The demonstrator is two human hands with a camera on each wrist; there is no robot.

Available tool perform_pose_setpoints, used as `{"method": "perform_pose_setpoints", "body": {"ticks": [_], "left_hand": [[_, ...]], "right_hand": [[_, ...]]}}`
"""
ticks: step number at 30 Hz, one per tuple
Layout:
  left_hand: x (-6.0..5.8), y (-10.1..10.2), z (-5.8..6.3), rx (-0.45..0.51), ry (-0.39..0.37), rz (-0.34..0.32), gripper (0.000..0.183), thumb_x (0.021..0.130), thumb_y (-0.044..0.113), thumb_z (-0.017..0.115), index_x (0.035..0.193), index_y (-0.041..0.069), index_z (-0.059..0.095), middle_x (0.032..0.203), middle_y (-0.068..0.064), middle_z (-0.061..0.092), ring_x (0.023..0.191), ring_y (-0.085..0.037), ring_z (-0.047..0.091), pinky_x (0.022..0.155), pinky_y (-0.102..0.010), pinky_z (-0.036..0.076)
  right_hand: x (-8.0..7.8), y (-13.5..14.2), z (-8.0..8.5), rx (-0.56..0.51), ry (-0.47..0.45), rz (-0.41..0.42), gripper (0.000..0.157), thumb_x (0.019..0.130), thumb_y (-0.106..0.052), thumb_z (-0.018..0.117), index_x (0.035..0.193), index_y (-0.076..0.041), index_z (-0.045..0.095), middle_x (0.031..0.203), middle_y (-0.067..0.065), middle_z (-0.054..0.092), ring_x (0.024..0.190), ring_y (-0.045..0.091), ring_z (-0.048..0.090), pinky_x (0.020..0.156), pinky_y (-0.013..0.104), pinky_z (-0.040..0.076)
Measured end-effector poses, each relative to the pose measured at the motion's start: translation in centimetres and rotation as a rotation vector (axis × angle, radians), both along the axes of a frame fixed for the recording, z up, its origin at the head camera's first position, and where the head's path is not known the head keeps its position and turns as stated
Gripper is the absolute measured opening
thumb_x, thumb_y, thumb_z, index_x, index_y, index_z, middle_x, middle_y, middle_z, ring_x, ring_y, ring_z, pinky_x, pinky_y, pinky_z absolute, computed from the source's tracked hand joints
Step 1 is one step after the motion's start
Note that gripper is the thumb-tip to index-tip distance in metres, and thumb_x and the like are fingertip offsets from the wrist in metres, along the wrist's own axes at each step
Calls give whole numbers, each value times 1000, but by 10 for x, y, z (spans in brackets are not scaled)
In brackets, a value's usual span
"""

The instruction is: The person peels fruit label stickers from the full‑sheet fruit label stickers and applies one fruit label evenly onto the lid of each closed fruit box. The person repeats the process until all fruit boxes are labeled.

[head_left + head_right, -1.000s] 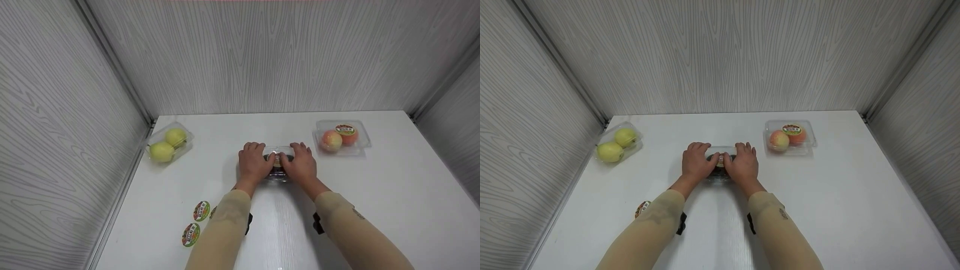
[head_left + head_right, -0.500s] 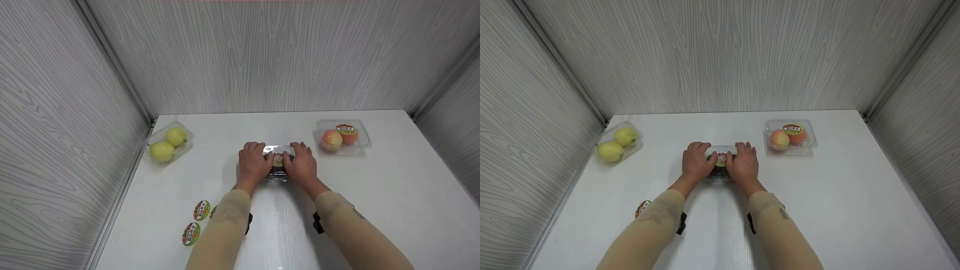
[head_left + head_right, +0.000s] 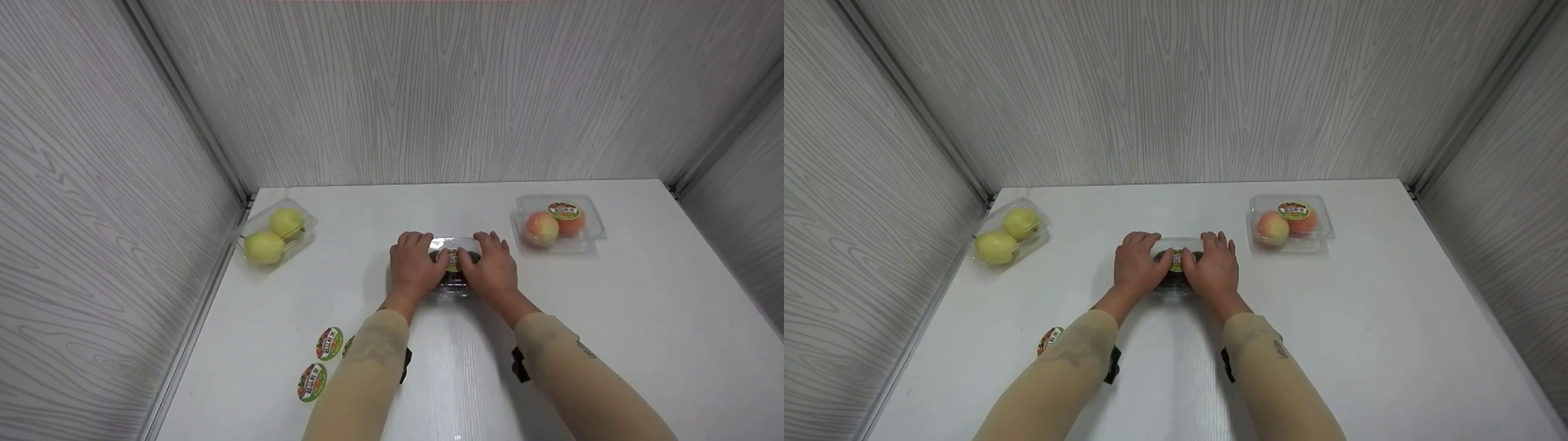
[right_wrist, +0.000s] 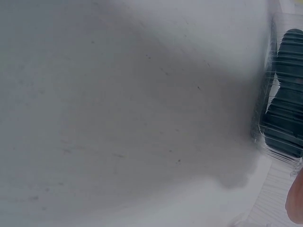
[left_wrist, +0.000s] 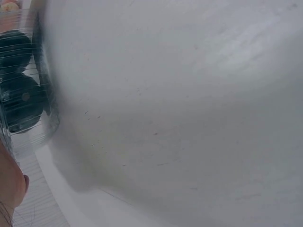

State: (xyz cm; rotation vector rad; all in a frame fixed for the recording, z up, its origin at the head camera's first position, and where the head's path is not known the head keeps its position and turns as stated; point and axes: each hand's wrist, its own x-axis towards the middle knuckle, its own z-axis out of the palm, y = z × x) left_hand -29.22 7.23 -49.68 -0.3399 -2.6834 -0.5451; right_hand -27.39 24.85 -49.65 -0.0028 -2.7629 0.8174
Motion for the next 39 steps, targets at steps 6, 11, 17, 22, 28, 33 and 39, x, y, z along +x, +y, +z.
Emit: {"method": "perform_pose_setpoints", "body": {"ticks": [6, 11, 17, 22, 28, 33, 39], "left_hand": [[1, -1, -1, 4, 11, -16, 51, 98, 50, 64, 131, 12, 73, 128, -6, 70, 127, -26, 59, 100, -48, 50], [1, -1, -1, 4, 11, -15, 53, 97, 50, 65, 131, 11, 73, 128, -6, 70, 127, -25, 59, 99, -48, 51], [1, -1, 0, 1, 6, -15, 54, 95, 51, 66, 132, 11, 73, 128, -6, 70, 127, -25, 58, 97, -48, 51], [0, -1, 0, 4, -11, -16, 55, 95, 51, 65, 133, 11, 72, 130, -6, 70, 129, -25, 58, 99, -48, 50], [0, -1, 0, -1, -16, -13, 54, 95, 49, 65, 133, 12, 72, 130, -6, 70, 129, -26, 58, 99, -48, 50], [0, -1, 0, -11, -27, -7, 54, 96, 50, 63, 134, 12, 72, 131, -6, 69, 130, -25, 57, 101, -48, 50], [0, -1, 1, -24, -38, -2, 54, 97, 50, 63, 136, 13, 71, 132, -5, 68, 131, -25, 57, 102, -47, 50]], "right_hand": [[1, 0, 0, -18, 13, 13, 60, 101, -44, 61, 143, -2, 57, 154, 28, 51, 150, 43, 42, 126, 53, 26], [1, 0, 1, -9, -2, 14, 62, 100, -45, 62, 145, -3, 56, 155, 28, 50, 149, 46, 42, 124, 56, 28], [2, 1, 2, -14, -15, 16, 64, 99, -47, 63, 145, -4, 55, 156, 28, 49, 149, 46, 41, 125, 55, 27], [1, 1, 1, -14, -18, 16, 65, 99, -48, 63, 146, -4, 55, 156, 29, 48, 149, 48, 41, 125, 54, 26], [0, 2, 0, -7, -17, 16, 64, 98, -45, 64, 146, -3, 55, 157, 29, 48, 149, 47, 40, 126, 54, 24], [1, 2, 0, -4, -2, 19, 62, 97, -40, 64, 145, -3, 55, 156, 31, 48, 147, 51, 41, 125, 57, 27], [1, 3, -2, -14, 11, 28, 59, 96, -35, 63, 144, -2, 55, 154, 29, 50, 147, 51, 42, 124, 58, 28]]}}
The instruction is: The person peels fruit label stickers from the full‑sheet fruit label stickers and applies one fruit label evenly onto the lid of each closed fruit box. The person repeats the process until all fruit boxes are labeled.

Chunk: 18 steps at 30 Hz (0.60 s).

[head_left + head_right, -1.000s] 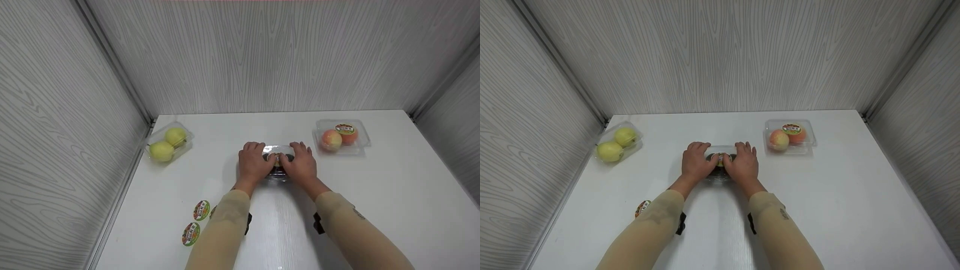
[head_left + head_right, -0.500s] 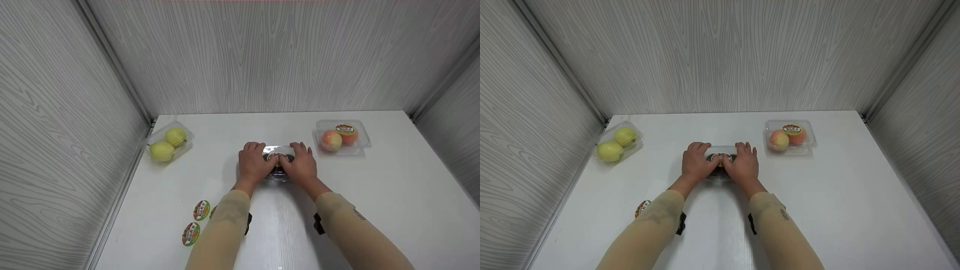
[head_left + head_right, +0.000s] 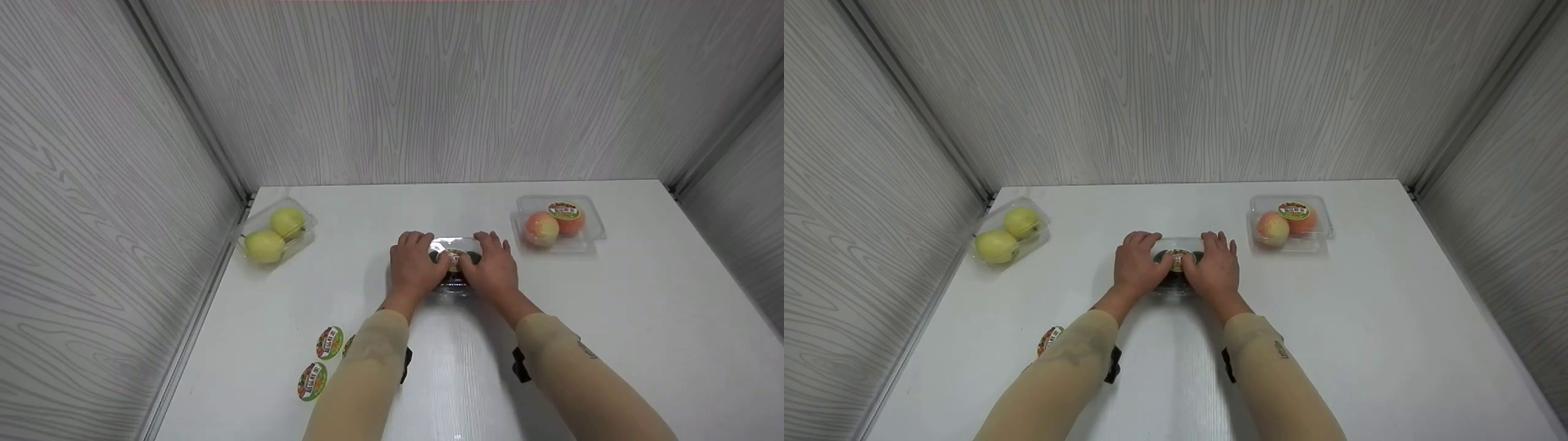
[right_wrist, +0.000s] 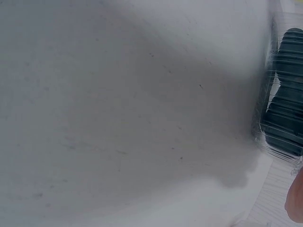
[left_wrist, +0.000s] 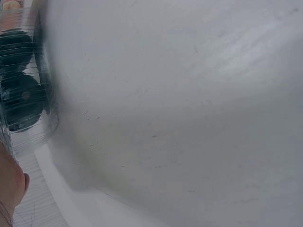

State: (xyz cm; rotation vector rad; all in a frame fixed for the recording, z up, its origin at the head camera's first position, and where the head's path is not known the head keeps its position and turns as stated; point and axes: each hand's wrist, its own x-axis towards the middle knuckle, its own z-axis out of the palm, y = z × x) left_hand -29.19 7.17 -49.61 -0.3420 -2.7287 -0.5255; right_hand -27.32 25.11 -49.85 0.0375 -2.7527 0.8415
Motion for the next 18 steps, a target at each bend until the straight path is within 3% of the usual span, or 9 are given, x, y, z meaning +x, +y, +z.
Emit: {"method": "perform_pose_setpoints", "body": {"ticks": [11, 18], "left_hand": [[0, -1, 1, 41, 21, -11, 47, 97, 40, 63, 133, 11, 73, 130, -6, 70, 129, -25, 59, 101, -48, 51], [0, -3, 0, 87, 30, -42, 50, 94, 42, 65, 131, 9, 73, 129, -9, 70, 129, -27, 60, 101, -49, 51]], "right_hand": [[-2, 0, 0, -2, 32, 6, 52, 96, -25, 59, 142, 1, 57, 150, 28, 56, 149, 43, 43, 126, 55, 23], [-2, 1, -1, 8, -3, 22, 60, 97, -34, 61, 146, 0, 55, 154, 24, 54, 152, 41, 40, 128, 56, 15]]}}
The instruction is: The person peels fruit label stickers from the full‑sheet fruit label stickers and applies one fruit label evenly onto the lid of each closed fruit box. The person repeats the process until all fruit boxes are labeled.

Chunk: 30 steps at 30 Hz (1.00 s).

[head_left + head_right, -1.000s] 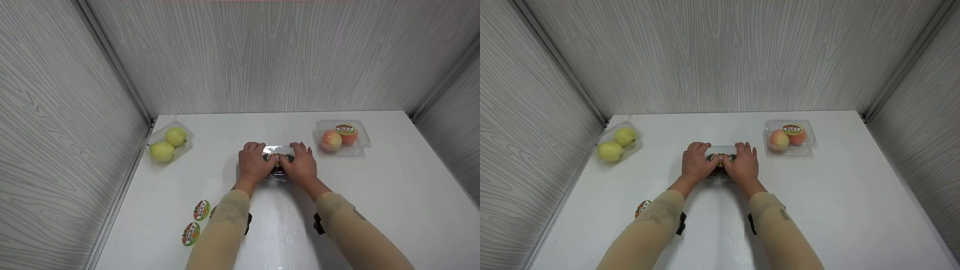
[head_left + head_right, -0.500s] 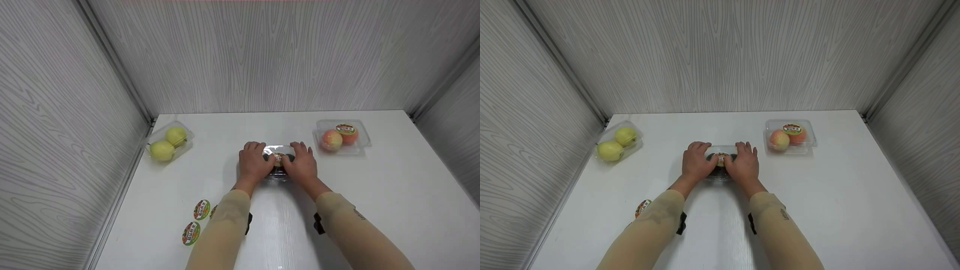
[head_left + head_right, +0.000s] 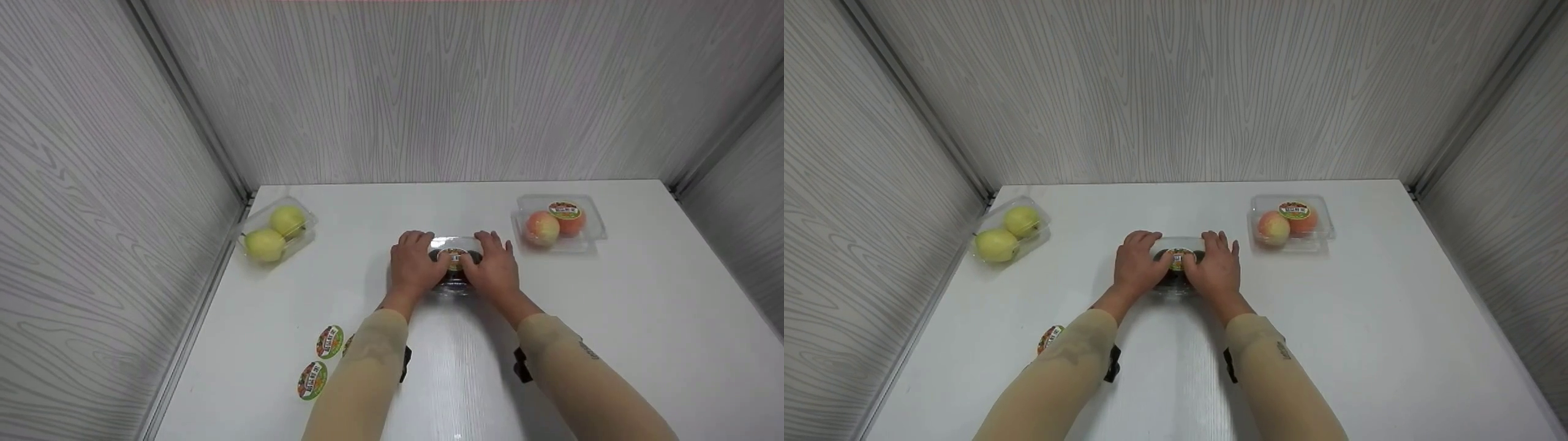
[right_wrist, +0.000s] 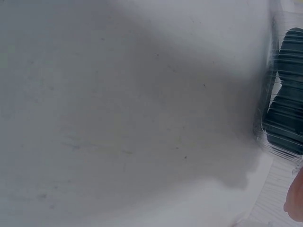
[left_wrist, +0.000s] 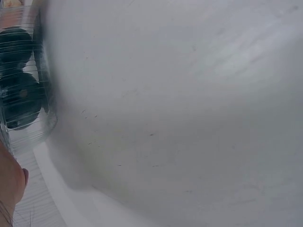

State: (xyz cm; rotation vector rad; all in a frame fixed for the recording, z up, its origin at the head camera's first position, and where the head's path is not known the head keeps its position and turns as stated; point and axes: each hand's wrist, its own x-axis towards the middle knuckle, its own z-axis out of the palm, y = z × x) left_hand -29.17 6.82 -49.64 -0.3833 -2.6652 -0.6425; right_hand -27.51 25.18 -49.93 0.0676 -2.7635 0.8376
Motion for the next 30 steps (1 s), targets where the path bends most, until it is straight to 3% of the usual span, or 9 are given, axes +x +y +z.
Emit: {"method": "perform_pose_setpoints", "body": {"ticks": [9, 30], "left_hand": [[-2, -3, -1, -8, -112, -30, 66, 94, 54, 66, 143, 10, 64, 139, -7, 63, 139, -27, 52, 109, -48, 46], [-3, -2, -3, -49, -140, -39, 80, 90, 67, 68, 148, 12, 59, 143, -7, 58, 141, -26, 48, 111, -48, 45]], "right_hand": [[4, 4, 0, 5, -5, 41, 69, 94, -40, 64, 150, -3, 52, 158, 19, 51, 154, 38, 36, 127, 60, 12], [4, 6, -2, 14, -2, 49, 73, 93, -44, 67, 152, -3, 51, 159, 19, 51, 154, 38, 37, 127, 60, 12]]}}
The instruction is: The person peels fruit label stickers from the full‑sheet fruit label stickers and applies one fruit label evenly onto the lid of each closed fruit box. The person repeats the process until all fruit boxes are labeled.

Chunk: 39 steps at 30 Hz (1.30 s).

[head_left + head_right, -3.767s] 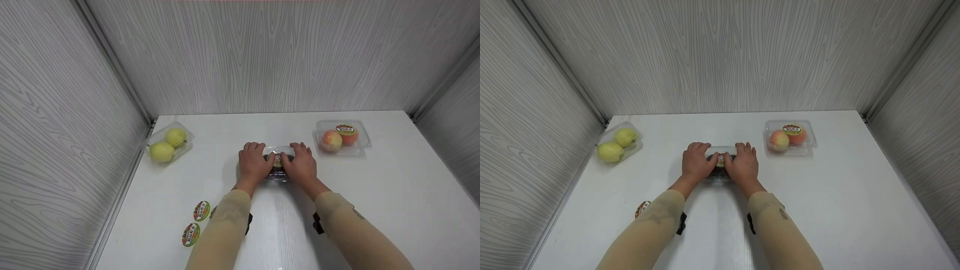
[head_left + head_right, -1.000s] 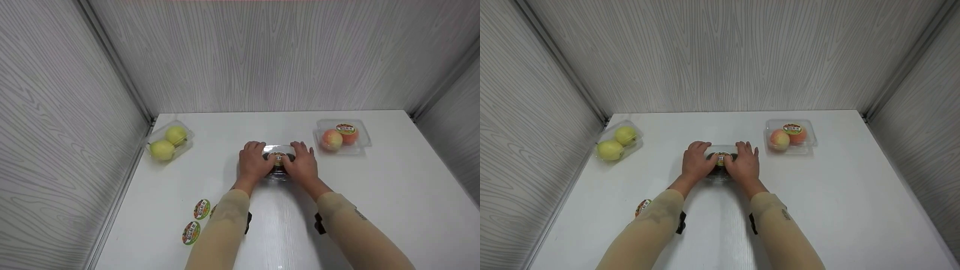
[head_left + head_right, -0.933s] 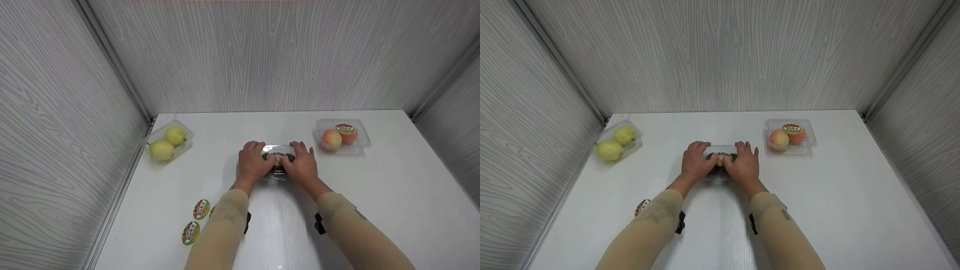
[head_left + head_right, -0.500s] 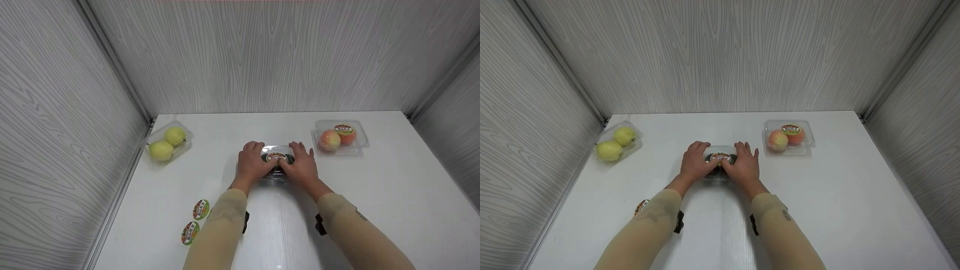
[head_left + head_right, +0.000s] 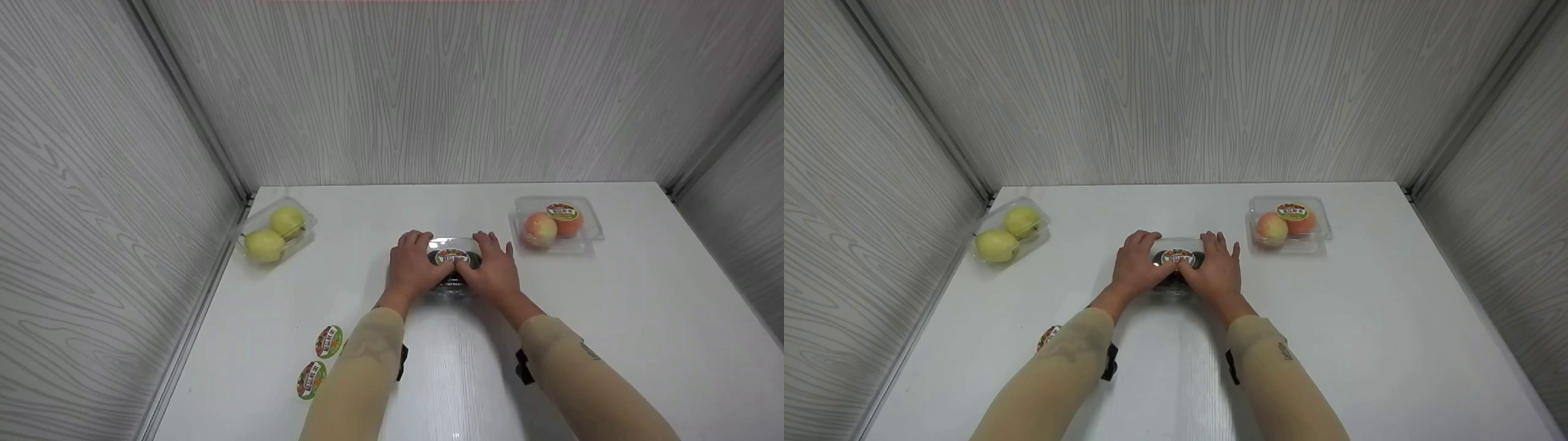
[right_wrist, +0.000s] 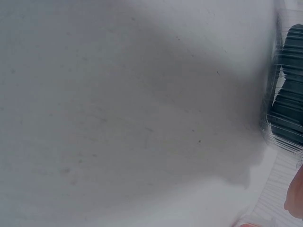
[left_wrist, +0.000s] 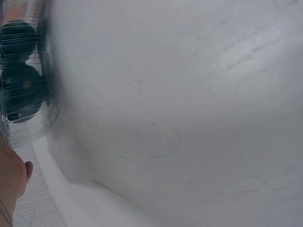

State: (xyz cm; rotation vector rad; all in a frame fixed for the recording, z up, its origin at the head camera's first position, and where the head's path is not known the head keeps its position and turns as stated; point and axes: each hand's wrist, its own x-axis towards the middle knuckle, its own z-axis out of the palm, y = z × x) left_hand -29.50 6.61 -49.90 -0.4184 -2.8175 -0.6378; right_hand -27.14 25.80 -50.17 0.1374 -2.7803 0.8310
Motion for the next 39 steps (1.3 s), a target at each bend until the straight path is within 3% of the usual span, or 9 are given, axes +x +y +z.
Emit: {"method": "perform_pose_setpoints", "body": {"ticks": [19, 30, 39], "left_hand": [[2, -2, 1, 12, 8, -21, 84, 88, 68, 70, 146, 10, 59, 141, -8, 59, 139, -27, 50, 109, -49, 46], [0, -1, -2, 24, 3, -20, 71, 91, 54, 71, 146, 11, 60, 140, -7, 59, 140, -27, 49, 109, -50, 46], [0, -2, -1, 42, 29, -9, 57, 95, 43, 63, 142, 10, 64, 139, -8, 62, 139, -28, 52, 108, -50, 47]], "right_hand": [[1, 0, -1, -2, -4, 6, 73, 91, -38, 66, 153, -3, 49, 159, 20, 49, 155, 38, 35, 128, 60, 10], [2, 0, -1, -3, -11, 4, 68, 95, -35, 63, 153, -2, 48, 162, 20, 46, 156, 38, 33, 128, 59, 9], [2, -1, -1, -10, 17, 1, 60, 97, -26, 56, 151, -1, 49, 160, 23, 47, 154, 41, 36, 127, 61, 13]]}}
